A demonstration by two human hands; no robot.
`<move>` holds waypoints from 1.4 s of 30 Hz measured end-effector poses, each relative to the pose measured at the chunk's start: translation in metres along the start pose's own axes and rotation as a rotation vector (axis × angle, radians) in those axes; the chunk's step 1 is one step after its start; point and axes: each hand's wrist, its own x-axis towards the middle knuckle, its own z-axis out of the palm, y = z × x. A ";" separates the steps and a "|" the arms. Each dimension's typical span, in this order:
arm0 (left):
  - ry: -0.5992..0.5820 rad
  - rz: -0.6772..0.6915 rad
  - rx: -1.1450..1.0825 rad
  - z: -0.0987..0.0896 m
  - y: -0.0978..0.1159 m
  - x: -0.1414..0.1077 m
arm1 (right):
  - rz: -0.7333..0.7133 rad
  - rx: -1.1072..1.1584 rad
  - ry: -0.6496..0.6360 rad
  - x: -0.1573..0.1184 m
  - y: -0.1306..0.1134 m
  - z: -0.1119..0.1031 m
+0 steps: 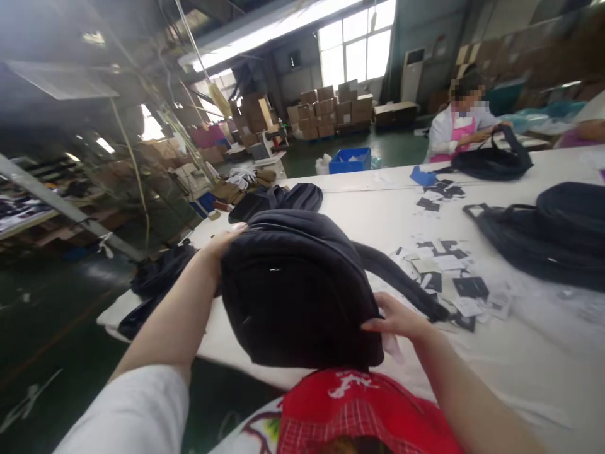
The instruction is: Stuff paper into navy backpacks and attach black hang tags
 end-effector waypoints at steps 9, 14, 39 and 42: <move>0.241 0.183 0.159 0.055 -0.006 0.015 | 0.209 -0.140 0.584 0.046 0.018 0.084; -0.415 0.372 0.131 0.122 0.005 -0.071 | 0.214 -0.123 0.693 0.065 0.025 0.070; -1.040 0.072 -0.438 0.225 0.010 -0.128 | 0.466 -1.139 0.230 -0.006 0.015 0.062; -1.093 0.006 -0.528 0.244 0.011 -0.133 | 0.448 -1.244 0.215 -0.023 0.009 0.068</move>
